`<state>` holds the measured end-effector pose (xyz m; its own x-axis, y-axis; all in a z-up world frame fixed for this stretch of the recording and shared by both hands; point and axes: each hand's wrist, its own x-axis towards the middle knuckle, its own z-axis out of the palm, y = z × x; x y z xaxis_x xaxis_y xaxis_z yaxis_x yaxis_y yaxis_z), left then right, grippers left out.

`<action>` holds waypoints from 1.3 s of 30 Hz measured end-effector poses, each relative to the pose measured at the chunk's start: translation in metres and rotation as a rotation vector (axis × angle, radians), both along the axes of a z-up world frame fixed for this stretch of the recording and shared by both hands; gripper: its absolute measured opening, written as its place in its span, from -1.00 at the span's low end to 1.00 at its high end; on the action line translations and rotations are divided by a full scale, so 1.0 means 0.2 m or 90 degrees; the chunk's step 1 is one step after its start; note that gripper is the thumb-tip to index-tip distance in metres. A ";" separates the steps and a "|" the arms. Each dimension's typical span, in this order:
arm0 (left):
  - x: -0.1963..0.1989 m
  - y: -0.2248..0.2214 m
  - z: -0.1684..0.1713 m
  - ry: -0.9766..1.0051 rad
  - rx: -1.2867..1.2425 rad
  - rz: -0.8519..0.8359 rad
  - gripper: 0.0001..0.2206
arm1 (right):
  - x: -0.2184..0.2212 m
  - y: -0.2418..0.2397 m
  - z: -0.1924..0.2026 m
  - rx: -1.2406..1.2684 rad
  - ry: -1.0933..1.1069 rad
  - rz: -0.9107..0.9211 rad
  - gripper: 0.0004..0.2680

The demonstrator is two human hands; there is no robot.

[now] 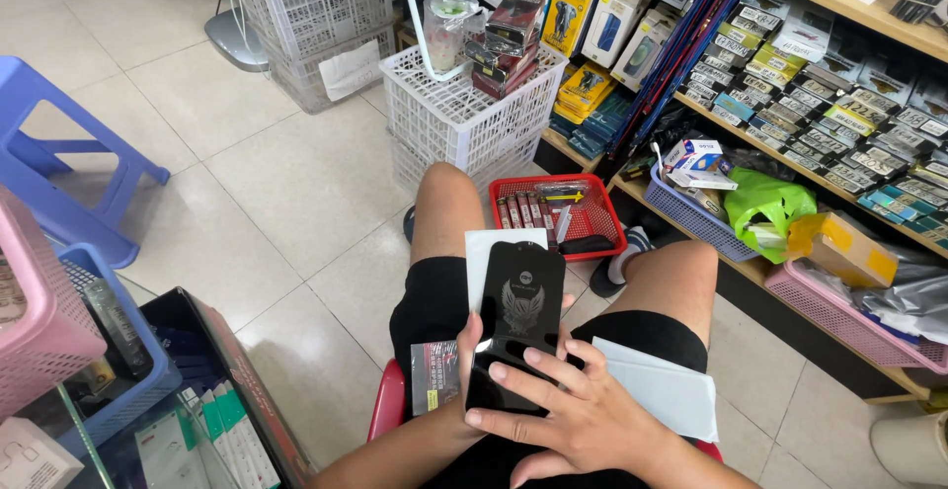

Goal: Unboxing and inspecting a tempered glass screen protector for a mobile phone.

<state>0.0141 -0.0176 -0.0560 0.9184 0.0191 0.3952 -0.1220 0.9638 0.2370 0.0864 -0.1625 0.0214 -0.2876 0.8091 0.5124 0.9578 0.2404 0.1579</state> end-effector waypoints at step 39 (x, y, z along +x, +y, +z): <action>-0.03 -0.08 -0.04 0.010 0.091 -0.118 -0.12 | 0.36 0.00 0.20 0.003 0.139 -0.168 -0.45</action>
